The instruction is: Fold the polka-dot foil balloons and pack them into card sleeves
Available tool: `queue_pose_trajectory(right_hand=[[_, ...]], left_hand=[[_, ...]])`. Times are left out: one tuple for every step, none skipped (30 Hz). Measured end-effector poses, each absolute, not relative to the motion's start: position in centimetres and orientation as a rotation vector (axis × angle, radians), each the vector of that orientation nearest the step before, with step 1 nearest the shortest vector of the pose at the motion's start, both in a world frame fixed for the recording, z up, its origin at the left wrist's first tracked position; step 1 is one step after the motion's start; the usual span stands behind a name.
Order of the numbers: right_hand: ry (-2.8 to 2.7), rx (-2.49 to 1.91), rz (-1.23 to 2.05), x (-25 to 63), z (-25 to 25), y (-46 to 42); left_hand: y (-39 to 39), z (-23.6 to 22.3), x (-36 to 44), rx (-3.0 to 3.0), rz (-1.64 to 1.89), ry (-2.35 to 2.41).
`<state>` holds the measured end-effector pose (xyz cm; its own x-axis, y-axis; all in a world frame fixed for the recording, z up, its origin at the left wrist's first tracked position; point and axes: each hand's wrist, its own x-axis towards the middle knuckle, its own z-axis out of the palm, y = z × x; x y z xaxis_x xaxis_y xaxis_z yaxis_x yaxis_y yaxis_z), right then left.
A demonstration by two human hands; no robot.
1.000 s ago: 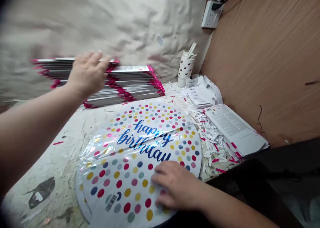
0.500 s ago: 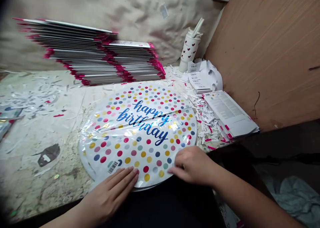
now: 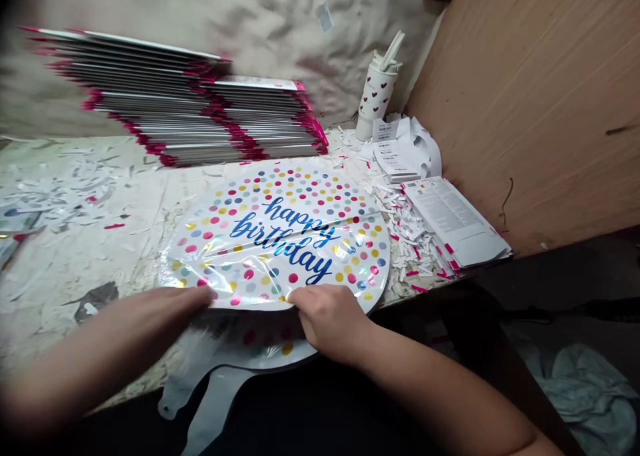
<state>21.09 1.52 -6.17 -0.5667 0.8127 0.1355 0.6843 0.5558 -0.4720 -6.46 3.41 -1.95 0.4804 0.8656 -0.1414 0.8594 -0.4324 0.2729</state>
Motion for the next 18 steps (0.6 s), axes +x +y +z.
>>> queue_pose_trajectory(right_hand=[[-2.412,-1.184,0.512,21.4,-6.3,1.3],[-2.394,-1.127,0.492,21.7,-6.4,0.9],[-2.407,-1.059,0.473,22.0,-6.6,0.5],[-2.451,-0.988,0.459,22.3,-6.9,0.1],[-2.521,-0.921,0.453,22.6,-7.3,-0.3],[-2.606,-0.866,0.459,23.0,-7.9,-0.5],[-2.689,-0.857,0.47,23.7,-8.4,-0.7],[-2.749,-0.935,0.479,24.5,-9.0,-0.6],[-2.765,-1.113,0.479,25.6,-9.5,-0.4],[-2.718,-1.375,0.459,26.7,-9.8,-0.1],[-2.607,-1.669,0.413,28.0,-9.9,0.3],[-2.471,-1.922,0.36,29.1,-9.7,0.7],[-2.378,-2.068,0.334,30.0,-9.3,1.1],[-2.375,-2.081,0.365,30.6,-8.5,1.5],[-2.45,-1.976,0.455,30.7,-7.6,1.9],[-2.555,-1.791,0.588,30.4,-6.6,2.3],[-2.639,-1.58,0.735,29.7,-5.7,2.7],[-2.68,-1.399,0.866,28.7,-4.9,3.2]], left_hand=[[3.2,-1.9,-8.0,2.531,0.064,1.493],[3.0,-2.0,-9.3,2.612,0.092,1.505],[2.9,-2.5,-10.2,2.663,0.109,1.479],[2.7,-3.2,-10.8,2.693,0.116,1.425],[2.5,-4.2,-11.1,2.706,0.111,1.343],[2.2,-5.3,-11.1,2.708,0.106,1.257],[1.9,-6.4,-11.0,2.708,0.11,1.185],[1.5,-7.4,-10.8,2.707,0.126,1.138],[1.2,-8.3,-10.7,2.704,0.156,1.119],[0.9,-8.9,-10.5,2.697,0.198,1.116],[0.7,-9.4,-10.4,2.689,0.242,1.122],[0.6,-9.6,-10.3,2.684,0.275,1.13],[0.5,-9.7,-10.2,2.682,0.294,1.142],[0.5,-9.6,-10.0,2.679,0.301,1.161],[0.5,-9.4,-9.8,2.676,0.299,1.183],[0.6,-9.3,-9.5,2.674,0.293,1.199],[0.7,-9.1,-9.3,2.673,0.283,1.204],[0.8,-9.0,-9.0,2.674,0.274,1.201]])
